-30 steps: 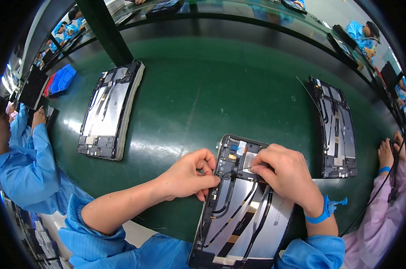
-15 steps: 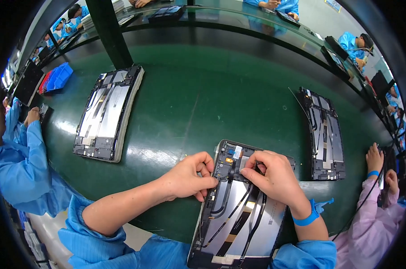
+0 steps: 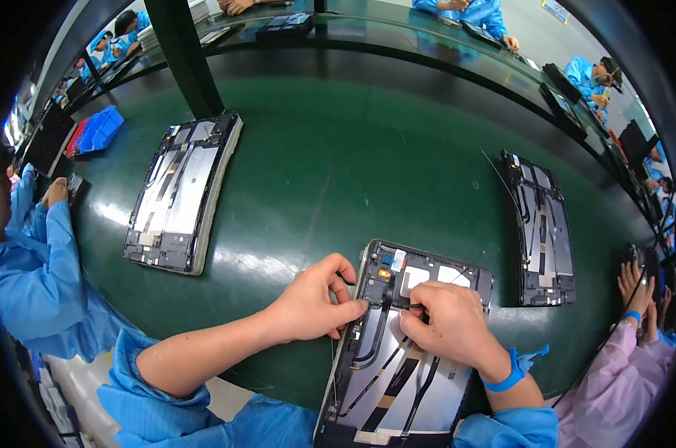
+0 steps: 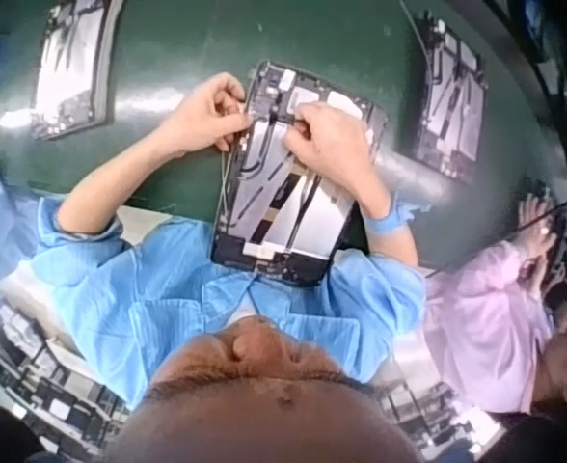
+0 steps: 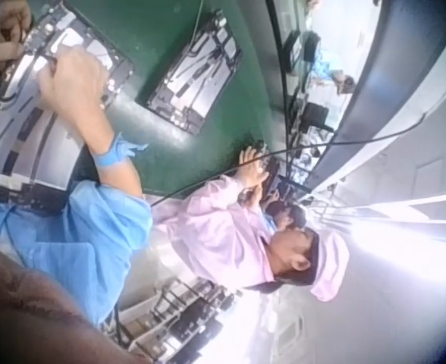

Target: The person assembles internal components of a tablet by placing a flex cable and adhesive tape into a tablet chassis, using tweezers to position the small parts.

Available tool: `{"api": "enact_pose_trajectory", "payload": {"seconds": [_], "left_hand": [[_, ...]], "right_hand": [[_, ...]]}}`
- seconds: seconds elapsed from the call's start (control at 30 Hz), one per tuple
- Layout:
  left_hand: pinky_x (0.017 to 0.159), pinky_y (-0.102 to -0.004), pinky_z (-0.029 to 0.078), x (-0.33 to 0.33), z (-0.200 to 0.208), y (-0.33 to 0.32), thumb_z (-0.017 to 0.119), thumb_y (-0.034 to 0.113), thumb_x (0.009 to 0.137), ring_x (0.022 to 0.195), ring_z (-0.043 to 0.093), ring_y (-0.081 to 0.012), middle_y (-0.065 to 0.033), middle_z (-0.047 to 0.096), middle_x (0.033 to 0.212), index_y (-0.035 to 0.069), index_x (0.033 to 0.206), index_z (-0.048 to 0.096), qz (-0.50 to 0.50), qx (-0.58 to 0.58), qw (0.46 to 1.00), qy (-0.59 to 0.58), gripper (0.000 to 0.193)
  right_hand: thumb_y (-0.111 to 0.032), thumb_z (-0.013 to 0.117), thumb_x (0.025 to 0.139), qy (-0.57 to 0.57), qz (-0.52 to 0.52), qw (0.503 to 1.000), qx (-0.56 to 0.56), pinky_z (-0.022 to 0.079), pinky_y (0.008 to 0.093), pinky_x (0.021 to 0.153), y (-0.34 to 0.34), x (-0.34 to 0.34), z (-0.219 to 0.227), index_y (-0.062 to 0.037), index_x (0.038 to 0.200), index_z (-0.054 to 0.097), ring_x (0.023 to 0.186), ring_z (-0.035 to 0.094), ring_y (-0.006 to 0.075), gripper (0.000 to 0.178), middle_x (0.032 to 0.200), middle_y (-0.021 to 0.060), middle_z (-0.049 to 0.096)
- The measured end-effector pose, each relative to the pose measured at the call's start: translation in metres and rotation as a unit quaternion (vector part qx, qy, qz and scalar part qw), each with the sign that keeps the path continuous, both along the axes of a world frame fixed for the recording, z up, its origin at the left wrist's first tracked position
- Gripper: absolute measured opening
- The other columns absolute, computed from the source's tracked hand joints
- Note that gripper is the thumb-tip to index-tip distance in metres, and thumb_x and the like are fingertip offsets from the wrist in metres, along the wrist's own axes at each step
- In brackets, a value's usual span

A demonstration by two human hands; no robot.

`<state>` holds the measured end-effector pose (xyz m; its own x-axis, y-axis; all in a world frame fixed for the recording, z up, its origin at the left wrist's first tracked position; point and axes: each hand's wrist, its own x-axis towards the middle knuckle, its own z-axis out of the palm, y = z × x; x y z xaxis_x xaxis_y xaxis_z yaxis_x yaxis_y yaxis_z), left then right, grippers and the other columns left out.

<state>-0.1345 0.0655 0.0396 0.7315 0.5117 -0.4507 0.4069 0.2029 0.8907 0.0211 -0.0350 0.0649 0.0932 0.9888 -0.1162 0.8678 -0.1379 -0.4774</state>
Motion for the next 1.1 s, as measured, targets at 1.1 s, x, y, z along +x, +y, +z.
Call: {"api": "enact_pose_trajectory", "payload": {"seconds": [1.1], "left_hand": [[0.087,-0.037,0.032,0.046,0.035,0.035,0.066,0.01,0.058,0.102,0.041,-0.0302,-0.017,0.044,0.109,0.005,0.123,0.023,-0.344,0.409,0.845,-0.008,0.078]], "right_hand": [[-0.02,0.05,0.062,0.035,0.012,0.998,0.046,0.04,0.0361,0.045,-0.005,0.007,-0.007,-0.0044,0.057,0.05,0.053,0.052,0.0262,0.016,0.057,0.0083,0.051]]}}
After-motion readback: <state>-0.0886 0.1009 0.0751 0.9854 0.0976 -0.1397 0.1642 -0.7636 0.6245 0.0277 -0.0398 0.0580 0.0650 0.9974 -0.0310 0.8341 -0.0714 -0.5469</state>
